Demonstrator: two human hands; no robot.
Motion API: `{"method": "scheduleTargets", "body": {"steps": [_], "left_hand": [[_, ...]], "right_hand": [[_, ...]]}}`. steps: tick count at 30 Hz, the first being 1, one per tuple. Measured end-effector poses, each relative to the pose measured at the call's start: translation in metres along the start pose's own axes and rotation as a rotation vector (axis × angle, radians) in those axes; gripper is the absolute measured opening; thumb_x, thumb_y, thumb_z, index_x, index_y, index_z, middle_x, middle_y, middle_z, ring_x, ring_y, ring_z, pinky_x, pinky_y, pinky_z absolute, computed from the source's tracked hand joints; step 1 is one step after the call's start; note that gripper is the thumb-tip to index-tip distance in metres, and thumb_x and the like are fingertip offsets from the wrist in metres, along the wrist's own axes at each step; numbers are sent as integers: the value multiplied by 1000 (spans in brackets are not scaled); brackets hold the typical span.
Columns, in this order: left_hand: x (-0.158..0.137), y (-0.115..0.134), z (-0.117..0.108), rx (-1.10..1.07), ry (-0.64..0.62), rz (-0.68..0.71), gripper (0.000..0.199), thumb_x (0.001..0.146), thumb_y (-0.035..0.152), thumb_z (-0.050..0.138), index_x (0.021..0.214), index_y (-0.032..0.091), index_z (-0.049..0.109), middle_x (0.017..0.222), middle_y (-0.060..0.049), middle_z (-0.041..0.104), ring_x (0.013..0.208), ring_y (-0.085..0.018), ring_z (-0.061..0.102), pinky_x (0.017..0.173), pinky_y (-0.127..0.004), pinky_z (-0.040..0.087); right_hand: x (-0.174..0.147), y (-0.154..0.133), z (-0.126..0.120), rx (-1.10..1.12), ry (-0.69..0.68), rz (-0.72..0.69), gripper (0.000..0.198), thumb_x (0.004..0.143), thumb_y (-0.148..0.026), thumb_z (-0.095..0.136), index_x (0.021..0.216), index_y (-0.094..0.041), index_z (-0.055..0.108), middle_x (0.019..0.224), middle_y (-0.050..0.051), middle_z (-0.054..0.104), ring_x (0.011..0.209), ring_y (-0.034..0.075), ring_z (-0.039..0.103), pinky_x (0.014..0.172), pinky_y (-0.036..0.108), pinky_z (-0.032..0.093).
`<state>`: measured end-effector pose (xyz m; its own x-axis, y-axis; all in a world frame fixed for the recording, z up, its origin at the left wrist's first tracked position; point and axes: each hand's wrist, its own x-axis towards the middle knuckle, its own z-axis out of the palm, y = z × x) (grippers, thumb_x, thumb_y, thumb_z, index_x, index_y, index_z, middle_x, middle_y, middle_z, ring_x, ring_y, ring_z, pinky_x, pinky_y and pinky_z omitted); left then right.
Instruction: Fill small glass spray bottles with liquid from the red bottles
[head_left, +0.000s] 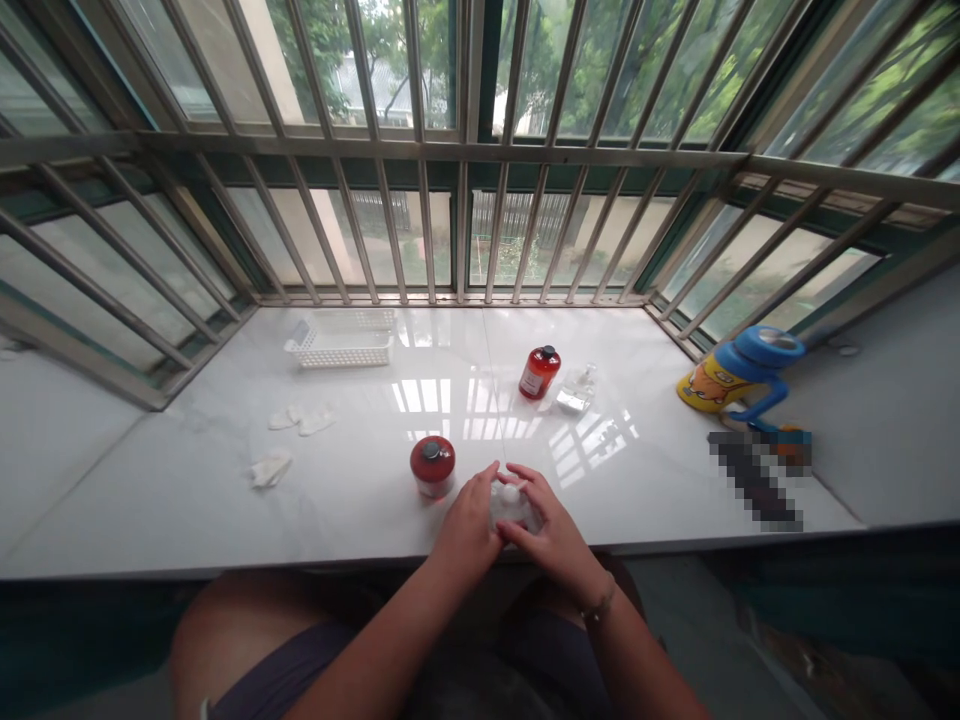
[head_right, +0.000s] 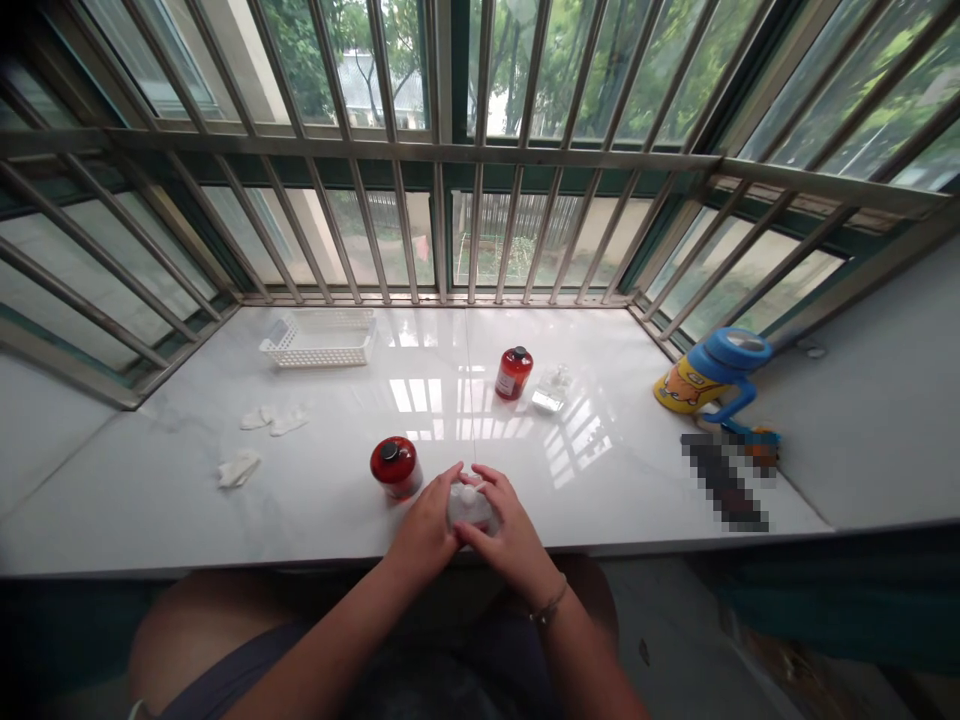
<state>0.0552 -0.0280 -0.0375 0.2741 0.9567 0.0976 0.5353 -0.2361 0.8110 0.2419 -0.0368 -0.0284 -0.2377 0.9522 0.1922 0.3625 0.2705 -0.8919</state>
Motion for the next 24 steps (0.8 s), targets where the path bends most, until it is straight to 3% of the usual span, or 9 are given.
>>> {"method": "scheduleTargets", "body": {"steps": [6,11,14,17,21,24], "left_hand": [[-2,-1,-5,-34,-7,-14,83,80,16,80,156,25,47,148,-14,66,137,-33,64,119,-55,50],[-2,-1,-5,-32,9,1,81,83,26,84,155,27,48,147,-14,67,136,-34,65,118,-55,51],[-2,-1,-5,-28,5,-6,81,83,27,84,155,26,48,147,-15,67,136,-34,65,117,-55,51],[-2,-1,-5,-25,-9,-17,84,81,23,86,155,24,47,147,-15,67,136,-34,64,117,-54,51],[-1,0,-6,-27,-5,-22,80,82,25,84,154,23,48,147,-15,67,136,-33,64,118,-53,51],[-1,0,-6,-29,2,-33,78,84,27,83,154,23,48,147,-14,67,136,-32,65,117,-52,51]], "right_hand": [[-15,14,6,126,124,90,37,88,-40,83,117,-26,65,157,14,53,144,31,56,115,52,54],[-15,8,5,68,59,71,58,91,-39,81,143,-31,59,164,13,45,153,31,46,122,53,47],[-13,6,5,66,61,60,46,90,-39,82,131,-29,64,163,13,45,151,33,48,123,55,45],[-13,7,7,116,125,100,38,89,-41,82,116,-27,59,162,13,47,148,32,51,121,55,48],[-13,6,7,106,79,81,58,89,-41,82,139,-30,54,165,14,42,153,32,45,123,54,45],[-13,7,8,89,38,81,51,86,-40,84,130,-29,61,165,14,42,153,34,45,125,54,43]]}}
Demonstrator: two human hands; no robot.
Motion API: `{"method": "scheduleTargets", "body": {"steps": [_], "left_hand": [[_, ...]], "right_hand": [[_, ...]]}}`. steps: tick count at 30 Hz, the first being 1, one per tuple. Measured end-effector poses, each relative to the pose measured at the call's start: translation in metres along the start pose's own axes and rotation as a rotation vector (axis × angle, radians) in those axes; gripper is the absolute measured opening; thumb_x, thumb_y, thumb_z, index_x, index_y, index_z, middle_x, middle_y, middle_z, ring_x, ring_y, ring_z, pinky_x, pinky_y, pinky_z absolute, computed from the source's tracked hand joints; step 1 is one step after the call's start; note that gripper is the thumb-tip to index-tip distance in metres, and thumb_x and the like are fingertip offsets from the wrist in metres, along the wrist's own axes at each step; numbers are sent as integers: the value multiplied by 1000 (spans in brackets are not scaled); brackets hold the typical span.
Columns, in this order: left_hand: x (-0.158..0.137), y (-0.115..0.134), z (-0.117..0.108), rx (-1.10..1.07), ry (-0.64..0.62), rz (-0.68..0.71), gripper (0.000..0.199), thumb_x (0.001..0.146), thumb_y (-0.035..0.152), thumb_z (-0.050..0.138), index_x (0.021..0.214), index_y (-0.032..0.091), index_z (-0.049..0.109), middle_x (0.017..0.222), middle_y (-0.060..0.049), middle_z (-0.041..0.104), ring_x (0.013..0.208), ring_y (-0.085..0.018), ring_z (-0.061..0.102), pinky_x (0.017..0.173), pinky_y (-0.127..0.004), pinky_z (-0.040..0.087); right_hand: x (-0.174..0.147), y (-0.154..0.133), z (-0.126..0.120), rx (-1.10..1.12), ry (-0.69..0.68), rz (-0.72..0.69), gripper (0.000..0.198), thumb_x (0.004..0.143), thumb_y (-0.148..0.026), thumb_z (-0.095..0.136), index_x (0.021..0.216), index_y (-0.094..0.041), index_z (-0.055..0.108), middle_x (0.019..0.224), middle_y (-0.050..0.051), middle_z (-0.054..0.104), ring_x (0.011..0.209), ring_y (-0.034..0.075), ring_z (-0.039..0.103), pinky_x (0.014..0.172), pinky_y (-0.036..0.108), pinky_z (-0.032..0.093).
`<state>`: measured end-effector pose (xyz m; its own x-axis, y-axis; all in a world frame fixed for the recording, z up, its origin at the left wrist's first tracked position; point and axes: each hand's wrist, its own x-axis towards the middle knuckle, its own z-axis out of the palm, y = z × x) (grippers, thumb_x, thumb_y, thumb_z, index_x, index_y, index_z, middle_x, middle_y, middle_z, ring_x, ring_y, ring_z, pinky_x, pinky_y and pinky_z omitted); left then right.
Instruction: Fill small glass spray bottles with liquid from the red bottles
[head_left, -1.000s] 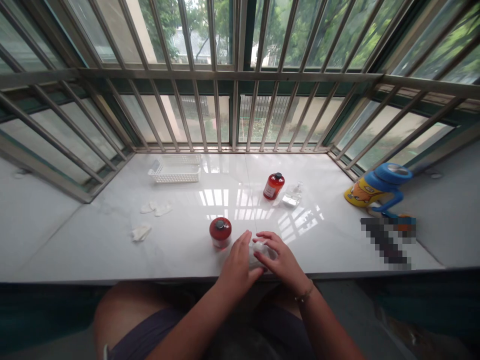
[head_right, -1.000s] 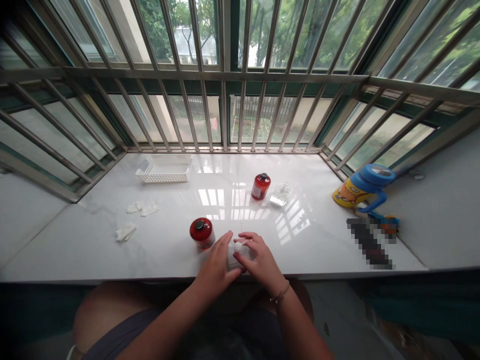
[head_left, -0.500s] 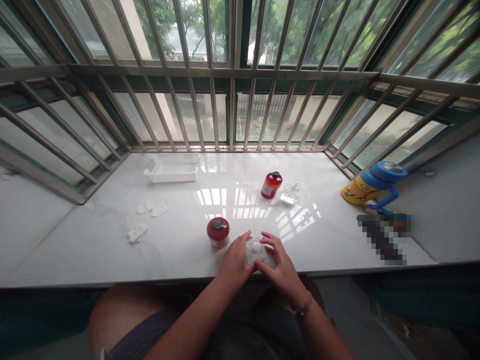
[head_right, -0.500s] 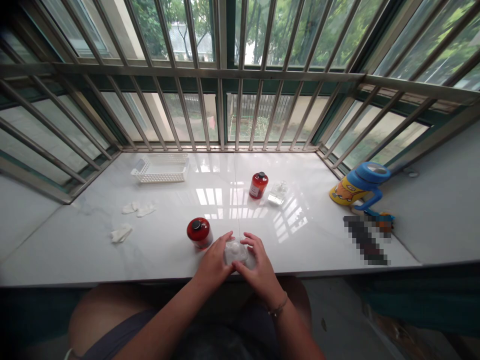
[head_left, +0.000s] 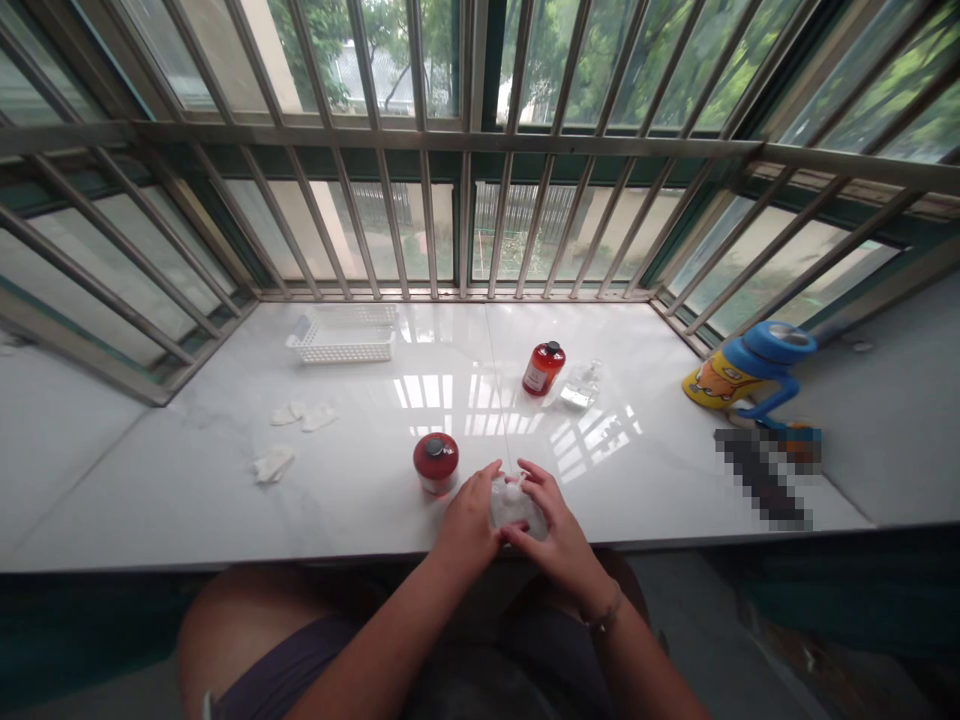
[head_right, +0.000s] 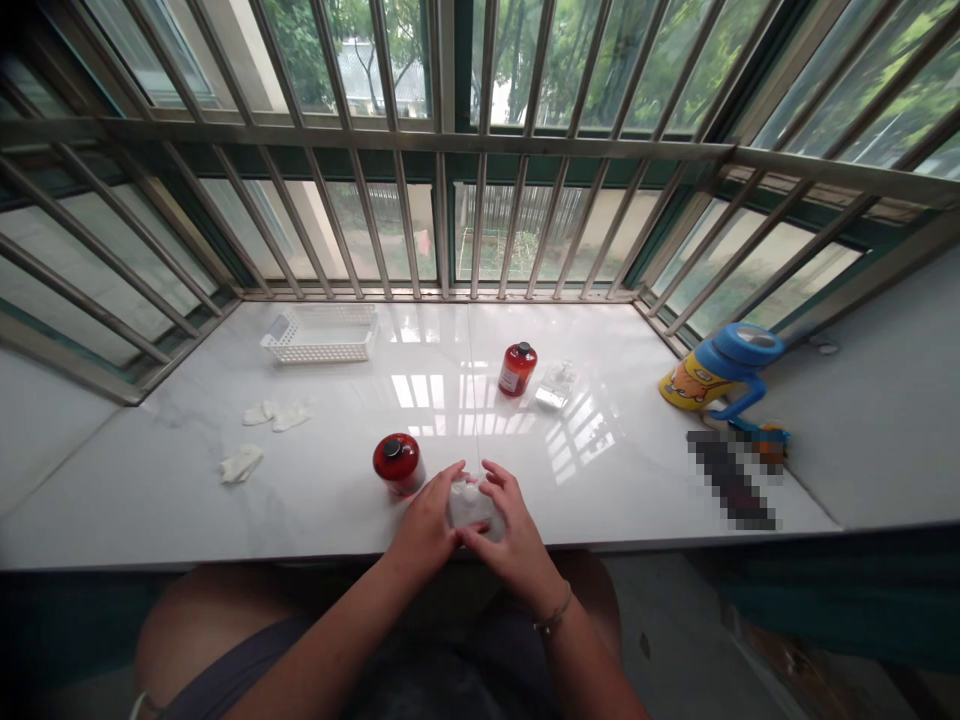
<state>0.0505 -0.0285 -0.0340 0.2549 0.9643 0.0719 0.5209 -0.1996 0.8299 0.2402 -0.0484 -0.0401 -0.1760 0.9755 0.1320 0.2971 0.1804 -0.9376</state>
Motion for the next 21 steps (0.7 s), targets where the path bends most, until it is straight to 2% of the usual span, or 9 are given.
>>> {"method": "scheduleTargets", "body": {"steps": [2,4,8,10,13,15,16,19,21], "left_hand": [[0,0,0,4,-1,-4,78,83,27,83,154,23,48,147,-14,67,135,-32,65,117,-51,51],[0,0,0,13,-6,-2,79,83,26,82,154,22,48,146,-14,67,135,-31,65,118,-51,51],[0,0,-1,19,-7,3,76,85,26,81,154,24,47,147,-13,67,136,-31,64,118,-51,50],[0,0,-1,18,-3,0,76,86,26,81,154,25,47,148,-13,66,137,-31,64,118,-51,50],[0,-1,0,16,-5,-7,78,84,26,82,154,24,48,148,-14,67,136,-31,65,118,-51,51],[0,-1,0,13,-7,-9,79,83,27,84,154,23,48,147,-14,67,136,-32,65,118,-51,51],[1,-1,0,11,-9,-10,80,82,27,84,153,23,48,147,-14,67,136,-32,65,118,-51,51],[1,0,0,5,-8,-9,80,81,26,85,153,23,49,146,-14,68,135,-32,65,117,-52,51],[1,0,0,5,-2,-6,80,80,25,84,152,22,50,147,-15,67,136,-33,65,117,-53,51]], "right_hand": [[-1,1,2,27,46,43,41,84,-40,86,114,-27,61,163,12,45,149,34,49,122,53,46],[-1,2,3,70,99,80,42,83,-39,86,110,-28,57,161,12,47,146,33,53,118,52,50],[-1,-1,3,54,41,48,67,83,-40,87,142,-31,56,165,13,42,152,35,47,122,54,46],[-1,-2,1,10,-7,24,69,83,-41,88,144,-32,58,166,13,41,156,36,42,126,55,41],[-1,-2,2,30,38,49,45,83,-41,87,118,-28,61,163,12,45,152,35,47,124,55,44],[-2,-2,3,77,111,76,42,84,-40,86,106,-28,53,162,12,48,150,33,50,120,54,48],[-3,-2,4,102,132,77,43,84,-40,86,106,-29,50,163,12,48,150,32,51,119,53,49],[-4,-7,6,162,100,48,55,88,-37,82,128,-32,45,166,13,48,154,30,47,126,58,40],[-4,-10,7,169,54,38,70,91,-36,79,146,-33,36,159,14,56,158,30,42,130,61,33]]}}
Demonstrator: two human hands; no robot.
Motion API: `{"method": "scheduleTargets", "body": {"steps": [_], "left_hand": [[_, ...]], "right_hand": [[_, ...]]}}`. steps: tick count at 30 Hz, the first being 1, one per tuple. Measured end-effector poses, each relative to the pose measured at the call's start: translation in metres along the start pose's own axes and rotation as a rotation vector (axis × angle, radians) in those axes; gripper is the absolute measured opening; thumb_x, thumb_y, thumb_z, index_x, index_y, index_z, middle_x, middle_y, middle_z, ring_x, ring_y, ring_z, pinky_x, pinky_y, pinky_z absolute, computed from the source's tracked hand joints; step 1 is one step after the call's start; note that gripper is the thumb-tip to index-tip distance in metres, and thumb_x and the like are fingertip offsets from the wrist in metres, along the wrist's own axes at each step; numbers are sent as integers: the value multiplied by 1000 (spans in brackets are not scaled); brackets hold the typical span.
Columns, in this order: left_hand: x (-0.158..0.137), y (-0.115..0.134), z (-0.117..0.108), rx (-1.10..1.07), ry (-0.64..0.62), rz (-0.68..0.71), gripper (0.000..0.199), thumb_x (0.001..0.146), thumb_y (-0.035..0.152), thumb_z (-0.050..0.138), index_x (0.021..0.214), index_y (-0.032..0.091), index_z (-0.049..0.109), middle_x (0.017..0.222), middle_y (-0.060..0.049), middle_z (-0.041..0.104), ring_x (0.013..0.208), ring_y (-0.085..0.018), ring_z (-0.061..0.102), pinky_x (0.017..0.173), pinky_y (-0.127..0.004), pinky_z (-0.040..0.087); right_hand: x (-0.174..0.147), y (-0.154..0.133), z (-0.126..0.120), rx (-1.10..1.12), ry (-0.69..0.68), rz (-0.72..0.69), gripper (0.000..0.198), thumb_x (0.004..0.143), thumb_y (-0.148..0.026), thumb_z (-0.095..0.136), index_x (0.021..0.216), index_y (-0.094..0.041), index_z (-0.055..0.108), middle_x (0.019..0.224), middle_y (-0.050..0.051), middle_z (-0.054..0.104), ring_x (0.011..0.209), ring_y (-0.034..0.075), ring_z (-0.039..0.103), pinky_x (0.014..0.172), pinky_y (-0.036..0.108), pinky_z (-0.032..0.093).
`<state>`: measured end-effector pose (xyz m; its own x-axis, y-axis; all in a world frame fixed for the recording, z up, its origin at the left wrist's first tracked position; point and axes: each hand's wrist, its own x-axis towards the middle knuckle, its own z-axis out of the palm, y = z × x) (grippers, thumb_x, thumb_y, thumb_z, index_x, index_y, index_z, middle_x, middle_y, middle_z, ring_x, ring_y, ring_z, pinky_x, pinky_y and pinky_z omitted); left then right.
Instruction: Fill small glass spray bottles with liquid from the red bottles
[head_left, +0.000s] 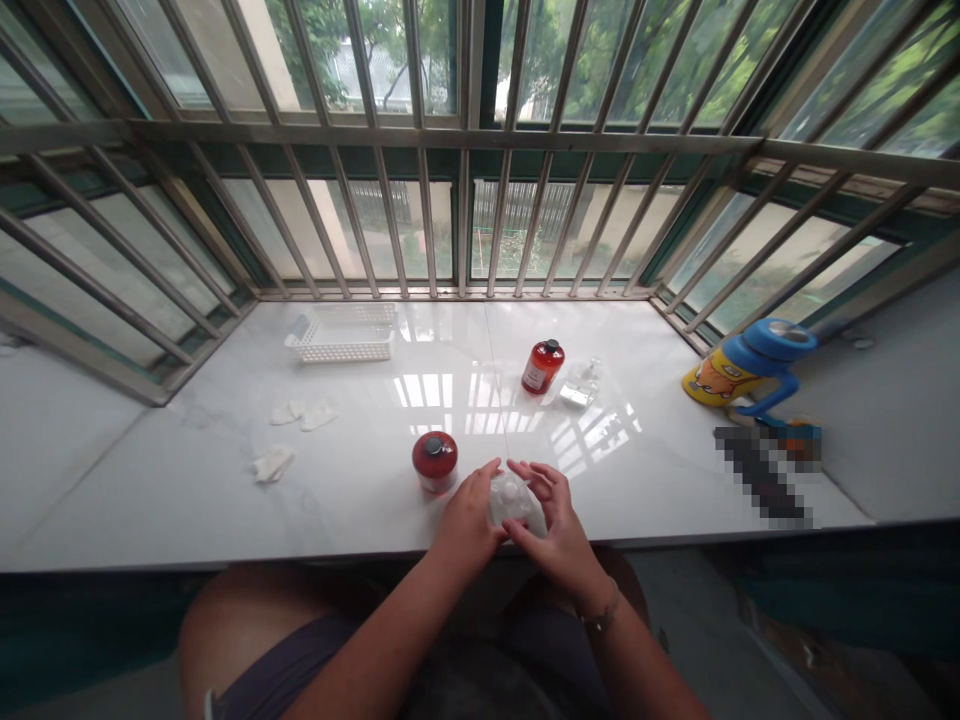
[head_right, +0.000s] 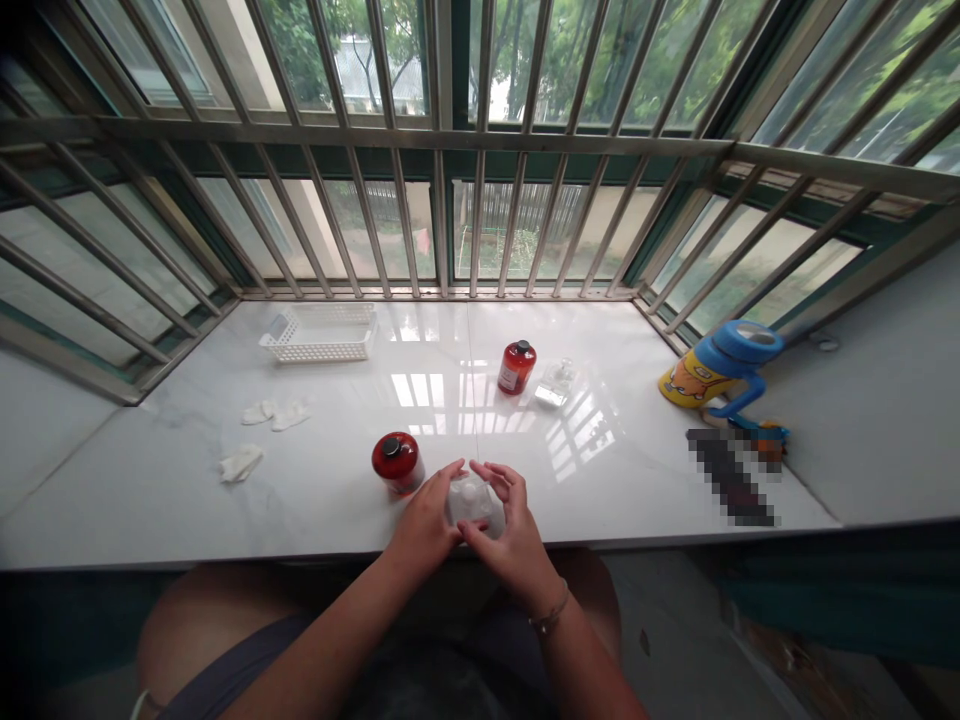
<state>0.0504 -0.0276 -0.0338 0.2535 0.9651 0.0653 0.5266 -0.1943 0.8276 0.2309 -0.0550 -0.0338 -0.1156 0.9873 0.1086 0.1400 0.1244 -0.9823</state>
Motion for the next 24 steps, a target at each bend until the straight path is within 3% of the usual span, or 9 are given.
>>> {"method": "scheduleTargets", "body": {"steps": [3,5,7,11,13,16,20,24], "left_hand": [[0,1,0,2,-3,-1,81,80,24,84,153,23,50,147,-15,67,135,-33,65,117,-53,51],[0,1,-1,3,-9,-5,82,79,22,84,153,24,49,146,-14,68,135,-32,65,117,-53,51],[0,2,-1,5,-11,-7,82,79,21,84,153,24,48,146,-13,68,136,-32,65,118,-52,51],[0,3,-1,11,-5,2,80,80,23,83,152,23,49,146,-14,68,136,-32,65,118,-52,51],[1,3,-1,15,3,8,79,80,22,82,152,22,50,147,-14,67,136,-32,65,118,-51,51],[1,4,0,19,14,10,78,79,19,80,152,23,51,146,-13,68,136,-31,66,118,-51,52],[0,4,2,27,22,-11,79,78,17,80,151,23,51,145,-13,69,136,-31,66,118,-52,52],[-2,2,8,52,65,1,74,80,16,79,149,21,52,144,-14,69,135,-32,66,118,-53,52]], "right_hand": [[0,3,1,-20,34,3,81,90,-37,80,153,-33,29,136,12,68,152,30,49,127,60,39],[1,7,0,-43,108,3,77,87,-38,83,146,-32,34,124,8,68,135,29,63,121,56,47],[0,10,-1,-67,153,-1,74,85,-38,85,141,-32,36,121,6,65,124,27,67,118,55,49],[-1,8,0,-63,65,-34,78,91,-37,79,151,-32,30,144,13,64,149,30,52,127,62,37],[0,5,1,-66,44,-48,72,97,-35,73,154,-32,29,144,13,68,155,29,46,129,63,35],[3,3,3,-107,106,-45,64,99,-35,70,152,-31,34,131,11,76,148,29,55,124,60,42],[9,5,2,-172,127,-11,51,93,-32,73,134,-29,44,122,8,78,123,28,72,110,52,55],[12,3,1,-286,191,5,37,88,-34,77,110,-29,48,113,6,77,106,29,74,98,49,57]]}}
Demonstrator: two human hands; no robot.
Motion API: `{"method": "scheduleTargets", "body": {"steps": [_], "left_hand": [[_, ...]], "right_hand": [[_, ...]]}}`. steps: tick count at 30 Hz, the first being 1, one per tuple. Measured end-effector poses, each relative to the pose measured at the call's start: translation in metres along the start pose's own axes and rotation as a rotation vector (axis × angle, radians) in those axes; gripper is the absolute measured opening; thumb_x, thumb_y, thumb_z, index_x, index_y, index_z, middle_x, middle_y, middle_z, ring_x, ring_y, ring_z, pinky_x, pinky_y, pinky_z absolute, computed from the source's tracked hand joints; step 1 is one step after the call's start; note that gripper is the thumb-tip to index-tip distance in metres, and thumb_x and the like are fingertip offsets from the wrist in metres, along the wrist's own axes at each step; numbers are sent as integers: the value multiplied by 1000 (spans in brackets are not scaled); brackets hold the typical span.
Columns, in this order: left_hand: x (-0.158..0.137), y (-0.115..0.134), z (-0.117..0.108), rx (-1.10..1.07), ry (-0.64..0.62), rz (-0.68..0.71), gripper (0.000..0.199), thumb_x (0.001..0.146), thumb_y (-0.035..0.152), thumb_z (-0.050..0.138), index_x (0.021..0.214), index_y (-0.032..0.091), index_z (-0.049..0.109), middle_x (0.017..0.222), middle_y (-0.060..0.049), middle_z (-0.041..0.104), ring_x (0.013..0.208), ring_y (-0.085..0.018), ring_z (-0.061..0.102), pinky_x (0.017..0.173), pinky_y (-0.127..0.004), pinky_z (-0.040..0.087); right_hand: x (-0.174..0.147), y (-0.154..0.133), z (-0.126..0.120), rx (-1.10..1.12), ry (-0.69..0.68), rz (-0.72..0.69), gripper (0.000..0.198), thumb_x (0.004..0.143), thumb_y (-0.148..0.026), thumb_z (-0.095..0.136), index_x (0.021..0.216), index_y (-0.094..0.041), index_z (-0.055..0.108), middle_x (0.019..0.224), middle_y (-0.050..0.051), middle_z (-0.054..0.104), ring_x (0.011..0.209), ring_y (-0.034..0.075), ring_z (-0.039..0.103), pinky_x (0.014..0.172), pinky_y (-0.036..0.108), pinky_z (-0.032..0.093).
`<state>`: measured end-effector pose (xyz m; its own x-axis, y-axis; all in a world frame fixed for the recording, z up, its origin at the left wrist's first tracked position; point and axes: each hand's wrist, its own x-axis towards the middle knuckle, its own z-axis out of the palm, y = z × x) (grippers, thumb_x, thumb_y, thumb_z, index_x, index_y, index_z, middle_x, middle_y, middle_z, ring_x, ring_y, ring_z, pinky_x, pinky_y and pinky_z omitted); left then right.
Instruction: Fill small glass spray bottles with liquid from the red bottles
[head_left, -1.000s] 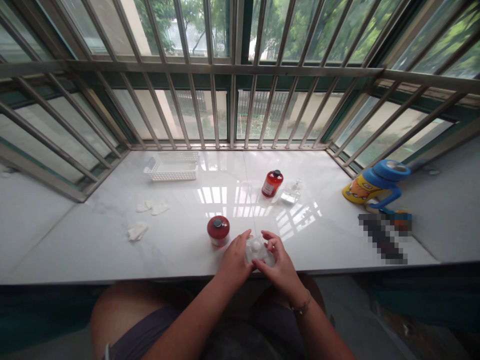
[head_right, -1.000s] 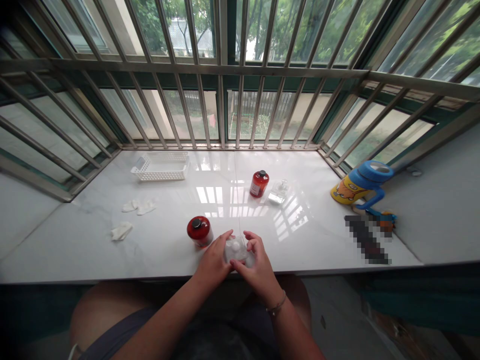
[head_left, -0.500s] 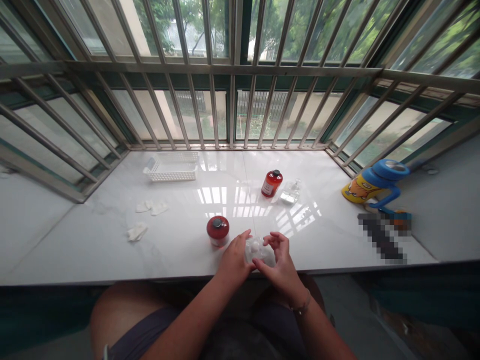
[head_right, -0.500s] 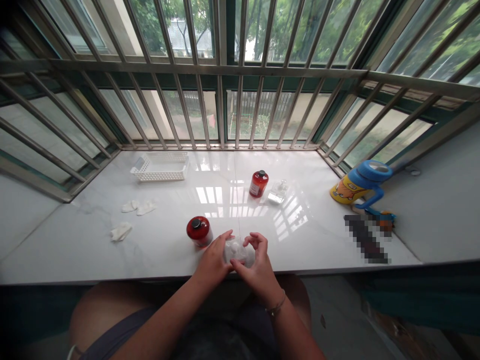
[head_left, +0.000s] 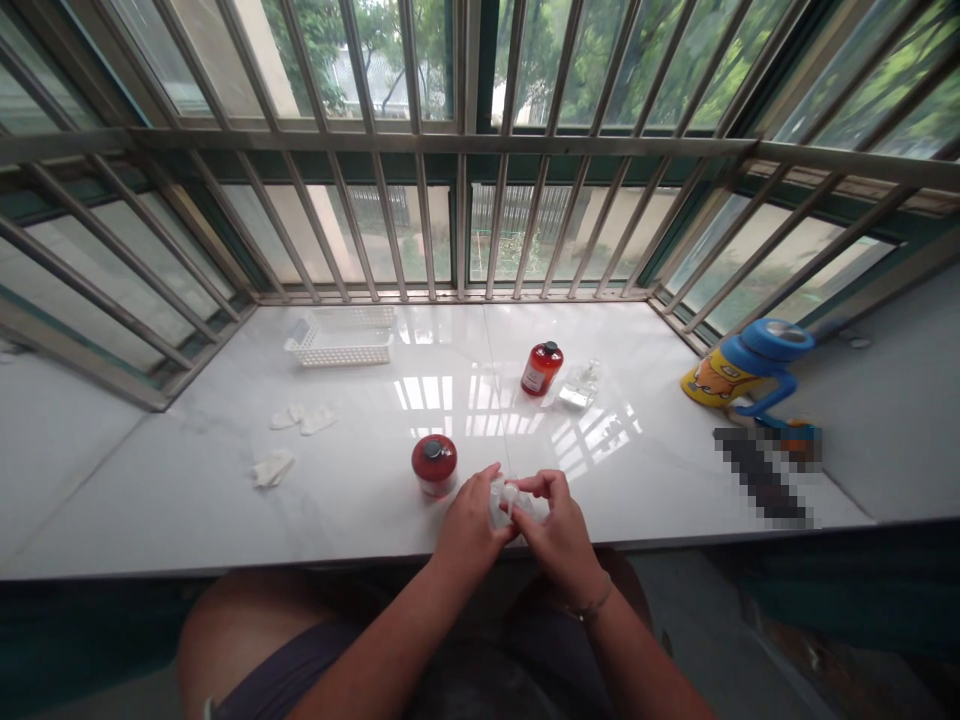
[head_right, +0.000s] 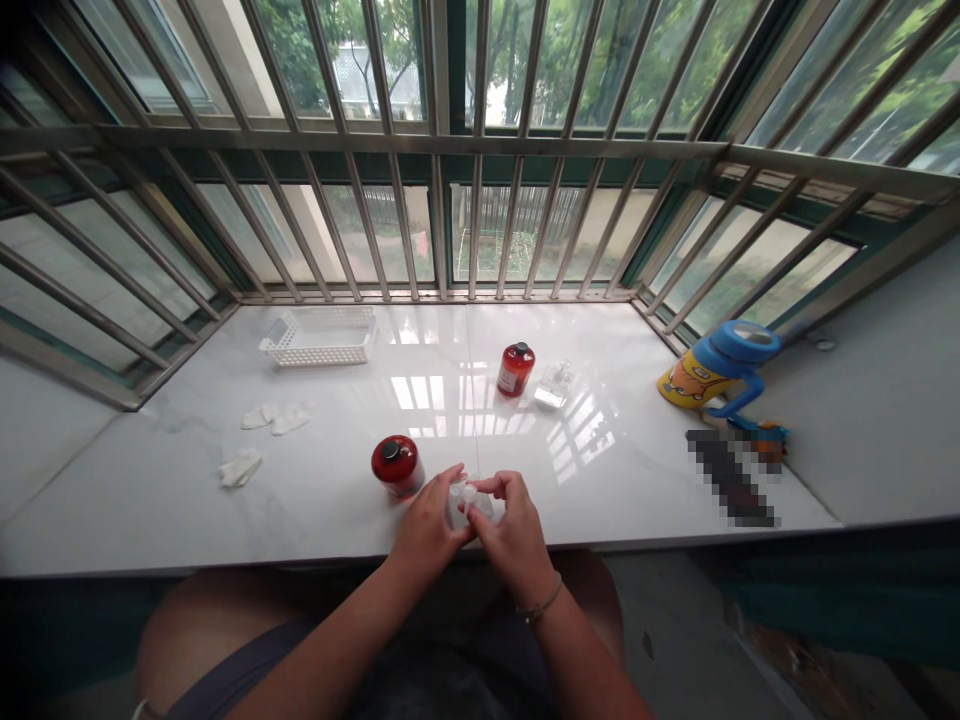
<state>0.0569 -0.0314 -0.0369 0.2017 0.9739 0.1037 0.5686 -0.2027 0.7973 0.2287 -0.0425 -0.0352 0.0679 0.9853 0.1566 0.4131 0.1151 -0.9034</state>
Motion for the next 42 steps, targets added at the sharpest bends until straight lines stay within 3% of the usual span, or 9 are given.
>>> {"method": "scheduleTargets", "body": {"steps": [8,12,15,18,22,29,32,36,42], "left_hand": [[-1,4,8,92,21,19,76,85,18,78,155,20,47,149,-19,65,138,-36,64,118,-56,53],[-17,15,-17,140,-3,190,82,88,25,83,159,24,42,161,-17,56,150,-37,55,123,-56,49],[-30,15,-48,177,191,266,61,98,33,74,153,30,48,150,-13,64,145,-34,59,123,-54,49],[-29,-1,-75,210,478,86,58,96,43,75,147,26,53,145,-17,61,137,-37,61,114,-59,55],[-4,-27,-87,90,495,-231,96,75,66,85,151,19,48,148,-20,51,121,-39,67,93,-60,64],[41,-26,-66,24,303,-179,64,80,52,84,132,20,63,125,-13,66,121,-36,66,96,-51,60],[63,-15,-51,-7,262,-127,62,81,46,85,133,20,63,126,-13,67,123,-35,65,103,-51,56],[100,2,-21,-65,181,-89,63,79,40,89,133,18,64,130,-14,67,127,-35,63,110,-51,50],[130,21,15,-134,87,-67,75,77,34,91,142,16,59,141,-18,63,119,-29,69,95,-40,59]], "right_hand": [[2,-8,2,-70,49,1,34,91,-41,75,93,-30,43,109,5,75,99,29,70,87,45,55],[15,5,-16,-171,149,-11,33,92,-51,73,104,-29,51,112,7,76,96,29,68,87,45,55],[37,25,-46,-224,258,41,44,89,-60,73,110,-28,52,117,9,76,95,29,69,82,44,56],[65,48,-83,-321,398,63,52,87,-67,72,112,-26,52,116,12,76,91,28,69,80,42,56],[98,67,-122,-421,473,64,56,90,-66,66,124,-23,54,117,15,77,92,31,68,82,45,55],[120,65,-151,-538,402,-64,66,89,-70,64,133,-20,56,127,20,72,107,36,67,100,55,52],[120,45,-148,-630,420,-267,62,95,-65,64,136,-19,55,137,21,66,130,39,59,116,60,42],[129,1,-132,-590,351,-421,47,102,-53,61,136,-21,58,136,18,66,133,35,58,119,54,43],[177,-49,-101,-675,130,-297,42,108,-42,48,141,-17,58,139,19,66,128,32,62,110,47,51]]}}
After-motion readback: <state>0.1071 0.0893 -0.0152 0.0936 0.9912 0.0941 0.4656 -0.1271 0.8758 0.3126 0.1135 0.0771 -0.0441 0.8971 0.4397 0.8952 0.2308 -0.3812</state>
